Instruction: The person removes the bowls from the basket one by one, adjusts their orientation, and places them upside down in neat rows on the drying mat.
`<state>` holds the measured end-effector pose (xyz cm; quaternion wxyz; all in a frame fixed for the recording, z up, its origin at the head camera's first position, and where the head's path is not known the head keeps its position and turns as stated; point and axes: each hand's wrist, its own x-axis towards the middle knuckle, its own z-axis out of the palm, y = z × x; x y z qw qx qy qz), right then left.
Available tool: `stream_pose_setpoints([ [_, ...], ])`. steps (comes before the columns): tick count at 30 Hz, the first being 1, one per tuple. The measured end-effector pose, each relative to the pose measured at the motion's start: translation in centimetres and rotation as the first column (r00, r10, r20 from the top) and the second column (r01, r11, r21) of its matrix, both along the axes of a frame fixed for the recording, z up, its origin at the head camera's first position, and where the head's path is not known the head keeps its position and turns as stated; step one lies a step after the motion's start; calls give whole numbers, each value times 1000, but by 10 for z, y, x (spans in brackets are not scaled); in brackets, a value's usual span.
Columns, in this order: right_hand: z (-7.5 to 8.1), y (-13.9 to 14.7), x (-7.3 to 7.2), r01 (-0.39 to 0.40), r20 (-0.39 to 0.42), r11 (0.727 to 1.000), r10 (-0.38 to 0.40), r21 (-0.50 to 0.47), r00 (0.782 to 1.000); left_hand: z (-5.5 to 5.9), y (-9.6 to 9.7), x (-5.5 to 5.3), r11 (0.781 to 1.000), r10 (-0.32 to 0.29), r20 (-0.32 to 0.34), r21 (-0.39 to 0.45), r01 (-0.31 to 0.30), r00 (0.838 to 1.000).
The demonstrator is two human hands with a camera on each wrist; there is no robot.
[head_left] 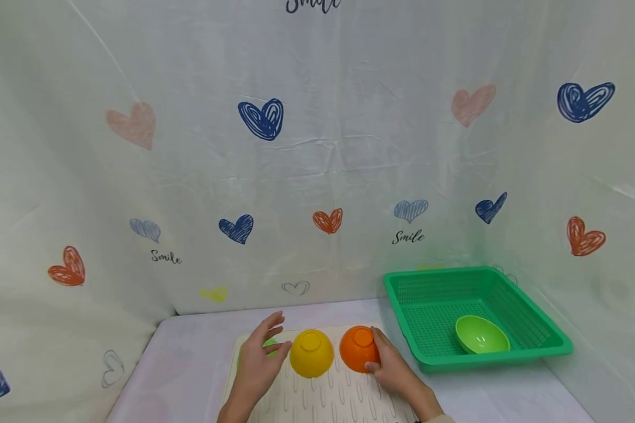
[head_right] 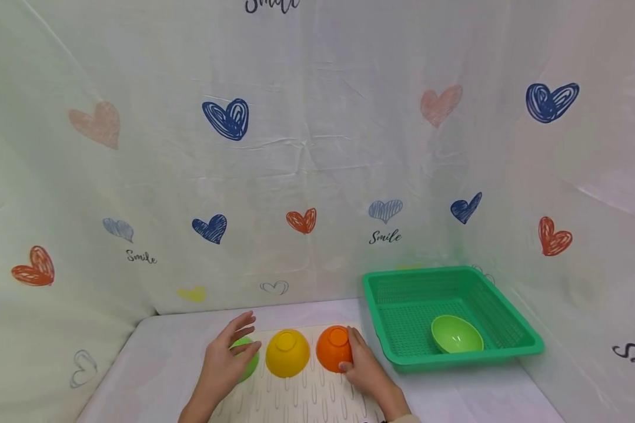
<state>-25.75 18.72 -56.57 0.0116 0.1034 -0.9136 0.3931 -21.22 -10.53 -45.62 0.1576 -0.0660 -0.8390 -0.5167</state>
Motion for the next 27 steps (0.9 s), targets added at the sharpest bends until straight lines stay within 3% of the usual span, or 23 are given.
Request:
stream_pose_setpoints([
  [7, -2, 2, -1, 6, 6, 1000, -6, 6, 1000, -2, -65, 8, 984, 162, 60, -88, -157, 985],
  [13, -2, 2, 0, 3, 15, 1000, -3, -10, 1000, -22, -110, 8, 947, 244, 139, -249, -204, 960],
  [17, -3, 2, 0, 4, 18, 1000, -4, -9, 1000, -43, -124, 6, 916, 269, 204, -357, -185, 941],
  [21, -4, 2, -1, 0, 29, 1000, 0, -13, 1000, -64, -128, 1, 895, 306, 239, -403, -193, 921],
  [27, -5, 1, -2, -2, 35, 1000, 2, -15, 999, -84, -128, -3, 893, 302, 258, -413, -178, 918],
])
